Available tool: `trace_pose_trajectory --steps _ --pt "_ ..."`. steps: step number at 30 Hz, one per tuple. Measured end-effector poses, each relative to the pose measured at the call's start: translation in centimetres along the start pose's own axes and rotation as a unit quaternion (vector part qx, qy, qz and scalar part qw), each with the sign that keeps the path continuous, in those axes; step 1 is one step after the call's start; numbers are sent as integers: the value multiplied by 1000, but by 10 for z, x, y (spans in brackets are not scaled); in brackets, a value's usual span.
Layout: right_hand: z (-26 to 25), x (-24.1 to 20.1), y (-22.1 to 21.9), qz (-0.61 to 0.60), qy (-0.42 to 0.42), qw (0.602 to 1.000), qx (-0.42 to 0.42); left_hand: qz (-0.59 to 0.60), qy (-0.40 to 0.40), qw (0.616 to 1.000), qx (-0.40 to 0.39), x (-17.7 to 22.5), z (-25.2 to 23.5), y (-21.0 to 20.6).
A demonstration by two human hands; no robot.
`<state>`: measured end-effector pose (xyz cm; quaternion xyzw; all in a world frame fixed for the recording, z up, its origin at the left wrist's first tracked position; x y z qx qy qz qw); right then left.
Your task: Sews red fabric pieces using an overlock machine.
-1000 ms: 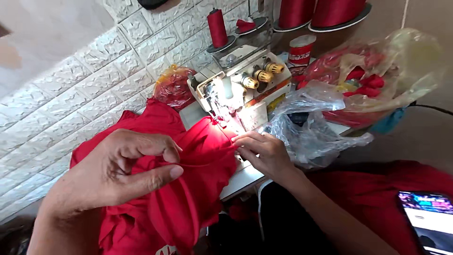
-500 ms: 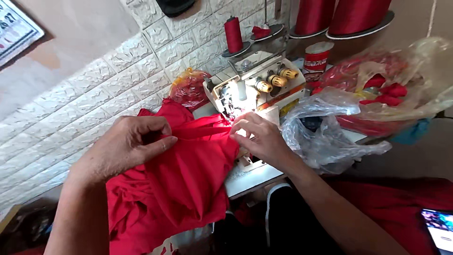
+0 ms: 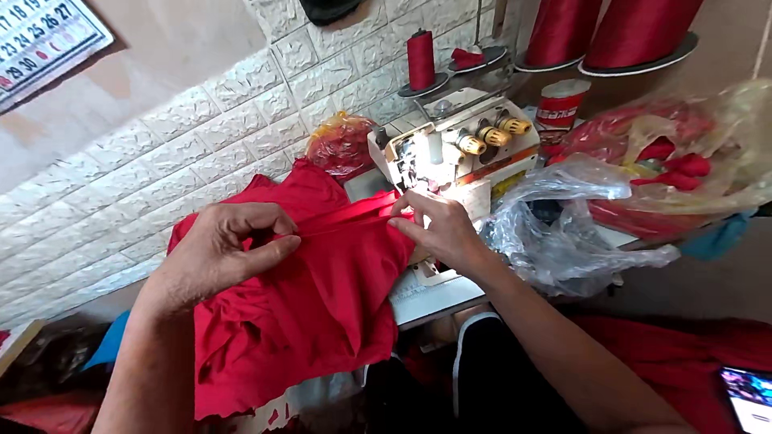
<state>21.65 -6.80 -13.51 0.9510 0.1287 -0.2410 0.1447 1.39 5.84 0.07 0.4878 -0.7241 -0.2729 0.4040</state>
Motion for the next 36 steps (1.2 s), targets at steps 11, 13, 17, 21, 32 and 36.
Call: trace_pose_trajectory --steps 11,13,17,21,32,36 --pt "9 -61 33 56 148 984 -81 -14 18 973 229 22 14 -58" --pt "35 -55 55 100 129 983 -88 -130 28 979 156 10 34 -131" --pt "87 -21 67 141 48 986 -71 -311 -42 927 207 -14 65 -198" --pt "104 -11 58 151 30 988 -3 -326 -84 902 271 -5 54 -178" --pt "67 9 39 146 43 986 68 -372 -109 897 212 -17 3 -159" --pt "46 14 34 145 57 986 60 -299 -133 941 83 -21 -14 -149"
Point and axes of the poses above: each hand's wrist, its own z-axis away from the middle knuckle, its own y-axis out of the back of the hand, x = y × z, the point moved 7 cm from there along -z, towards the middle knuckle, and after that the axes turned 12 degrees about x, right-handed, at the moved point
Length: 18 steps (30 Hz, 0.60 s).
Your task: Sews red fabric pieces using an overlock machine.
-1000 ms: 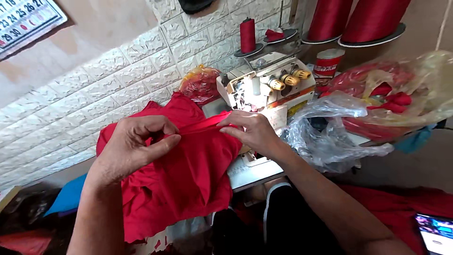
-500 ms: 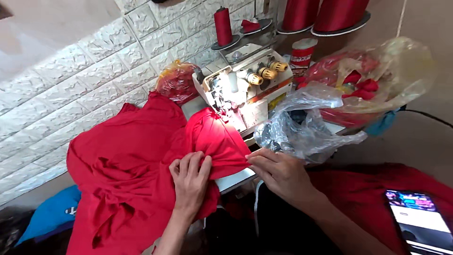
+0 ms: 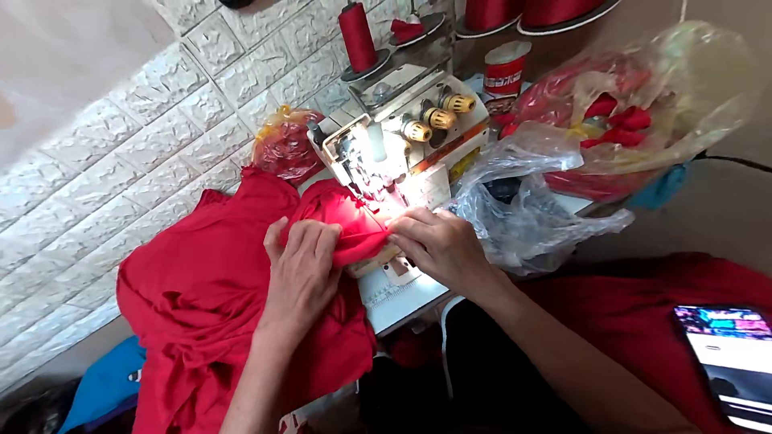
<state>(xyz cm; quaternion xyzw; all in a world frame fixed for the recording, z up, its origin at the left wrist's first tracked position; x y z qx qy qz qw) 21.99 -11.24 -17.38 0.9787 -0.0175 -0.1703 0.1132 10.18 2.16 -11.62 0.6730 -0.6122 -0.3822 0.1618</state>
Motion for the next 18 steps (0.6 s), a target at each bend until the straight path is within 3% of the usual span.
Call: trace_pose_trajectory --steps 4,6,8,11,13,15,18 --pt "-10 10 -12 -36 -11 999 -26 128 88 971 -182 -20 -11 9" --pt "-11 14 -14 -45 -19 999 -24 162 125 953 -222 -32 -13 17" --pt "-9 14 -11 -45 -31 999 -1 199 106 951 -212 -37 -18 27" --pt "10 8 -4 -54 -50 991 109 259 100 946 -166 -37 -29 44" --pt "25 -8 -17 -96 -53 986 123 217 107 962 -127 -34 -40 58" --pt "31 -40 -47 -154 -40 987 5 156 97 978 -95 -27 -52 73" --pt "31 -92 -77 -237 28 944 -229 44 68 995 -61 -15 -69 87"
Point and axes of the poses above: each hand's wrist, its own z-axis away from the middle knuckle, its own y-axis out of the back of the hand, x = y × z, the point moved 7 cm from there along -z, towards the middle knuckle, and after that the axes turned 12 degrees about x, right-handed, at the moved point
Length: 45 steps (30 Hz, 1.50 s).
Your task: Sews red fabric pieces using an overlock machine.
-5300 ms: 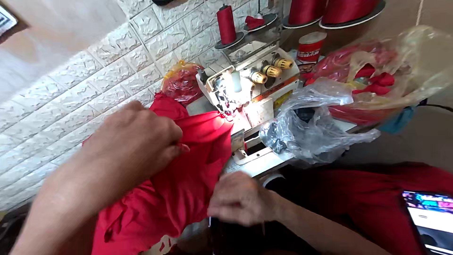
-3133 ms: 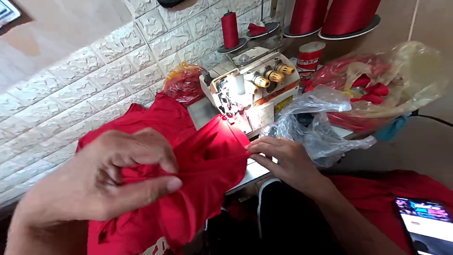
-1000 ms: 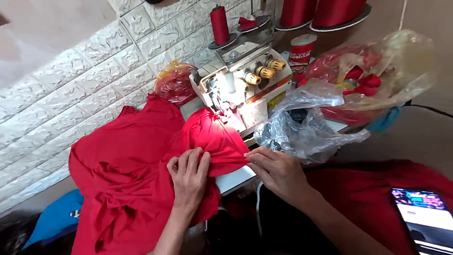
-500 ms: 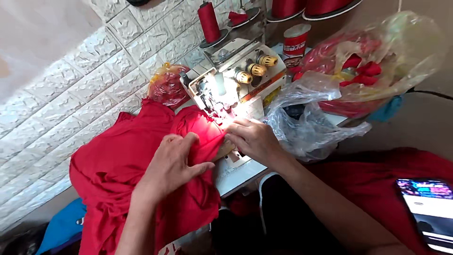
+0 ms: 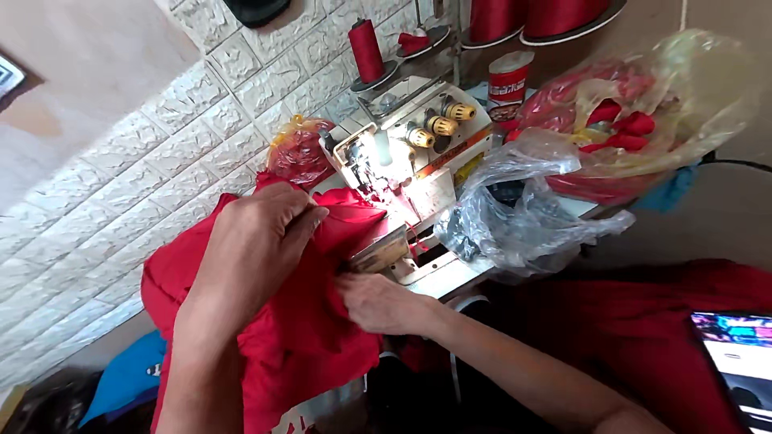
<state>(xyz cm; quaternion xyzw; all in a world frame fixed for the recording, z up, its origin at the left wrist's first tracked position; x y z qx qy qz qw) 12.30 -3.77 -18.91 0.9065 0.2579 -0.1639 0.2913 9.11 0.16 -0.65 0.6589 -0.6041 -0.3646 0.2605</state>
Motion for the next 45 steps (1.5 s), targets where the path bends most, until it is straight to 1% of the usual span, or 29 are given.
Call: trace_pose_trajectory --steps 1,2,4,7,9,10,12,14,20,24,27,32,35,38,45 --pt "-4 -8 -4 -12 21 999 -20 -33 2 999 5 -1 -3 0" --pt "-6 -14 -3 -21 45 999 -4 -53 9 999 3 -6 -4 -1" --pt "-6 -12 13 -35 57 994 83 -44 30 999 -2 -27 -3 -5" --pt "-5 9 55 -2 16 972 236 41 74 996 -19 -55 9 -13" --pt "-12 25 81 61 -21 953 295 80 95 992 -23 -63 16 -18" --pt "-17 31 91 94 -36 946 307 91 104 990 -24 -64 18 -20" --pt "-31 40 100 134 -55 947 286 103 114 988 -27 -63 20 -23" --pt "-44 45 100 135 -62 956 252 111 115 987 -31 -61 20 -25" --pt "-66 36 92 86 -15 976 197 118 126 984 -47 -59 15 -26" --pt "-66 36 90 89 22 981 171 126 119 984 -48 -62 15 -29" --pt "-66 36 86 113 39 982 150 151 127 978 -66 -64 16 -33" --pt "-74 28 80 171 49 974 144 188 146 966 -104 -64 16 -37" --pt "-78 25 80 152 54 977 139 181 150 967 -103 -62 16 -33" --pt "-77 30 79 112 40 986 118 175 151 968 -95 -64 16 -30" --pt "-72 32 80 85 65 986 126 184 129 972 -66 -66 18 -30"
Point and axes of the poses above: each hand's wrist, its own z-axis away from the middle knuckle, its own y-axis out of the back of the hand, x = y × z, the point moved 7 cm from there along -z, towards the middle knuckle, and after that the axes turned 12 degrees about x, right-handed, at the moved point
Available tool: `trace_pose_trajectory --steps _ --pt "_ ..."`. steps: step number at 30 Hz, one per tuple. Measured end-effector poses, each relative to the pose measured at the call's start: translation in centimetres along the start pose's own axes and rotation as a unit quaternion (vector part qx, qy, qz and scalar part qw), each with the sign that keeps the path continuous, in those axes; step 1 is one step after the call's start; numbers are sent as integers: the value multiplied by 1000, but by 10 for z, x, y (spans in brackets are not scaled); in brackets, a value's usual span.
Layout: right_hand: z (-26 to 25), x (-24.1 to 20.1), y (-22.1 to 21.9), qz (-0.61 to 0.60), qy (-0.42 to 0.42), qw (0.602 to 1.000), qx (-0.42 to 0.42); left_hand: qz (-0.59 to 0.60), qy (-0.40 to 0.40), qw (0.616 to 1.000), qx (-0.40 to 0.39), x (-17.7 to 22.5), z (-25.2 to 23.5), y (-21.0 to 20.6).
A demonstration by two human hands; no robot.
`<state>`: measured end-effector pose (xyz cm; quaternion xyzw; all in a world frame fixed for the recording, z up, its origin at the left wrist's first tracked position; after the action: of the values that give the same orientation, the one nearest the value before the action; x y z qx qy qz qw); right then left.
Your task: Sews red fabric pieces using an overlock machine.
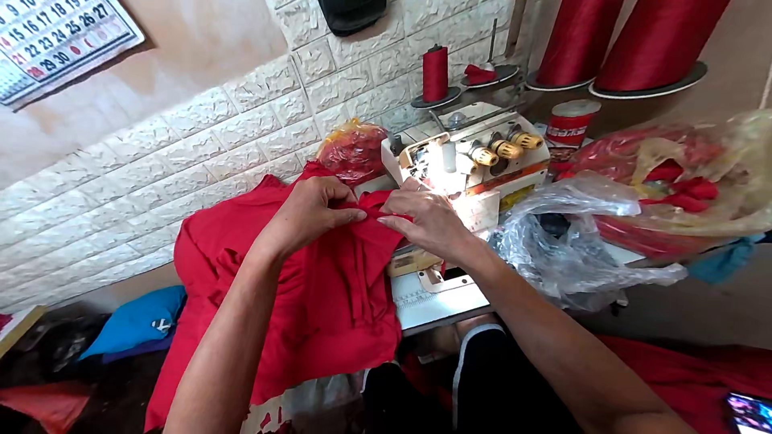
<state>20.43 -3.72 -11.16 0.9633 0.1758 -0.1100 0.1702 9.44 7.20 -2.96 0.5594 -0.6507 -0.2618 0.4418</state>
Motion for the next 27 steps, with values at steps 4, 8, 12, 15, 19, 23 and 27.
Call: trace_pose_trajectory --steps 4,8,12,15,19,23,27 --pt "3 -1 9 44 4 997 61 17 7 1000 2 -5 -1 0" --pt "18 4 10 110 45 990 80 41 12 999 2 -5 -3 1" --pt "37 22 18 94 -8 992 83 56 13 998 18 -7 -3 2" --pt "44 25 28 97 -32 988 118 69 1 997 23 -6 -4 4" --pt "40 24 23 73 -33 993 91 77 -4 997 26 -6 -4 5" --pt "39 24 21 61 -48 993 92 76 2 997 25 -5 -3 5" --pt "40 30 28 77 -121 983 116 69 -3 997 35 -4 -3 7"
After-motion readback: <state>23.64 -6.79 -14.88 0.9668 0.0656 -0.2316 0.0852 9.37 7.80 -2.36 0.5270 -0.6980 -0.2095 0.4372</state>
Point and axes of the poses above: each hand's wrist, its own z-axis away from the middle knuckle, its own y-axis out of the back of the hand, x = y × z, the point moved 7 cm from there along -z, towards the middle knuckle, and after that the axes turned 12 degrees about x, right-handed, at the moved point
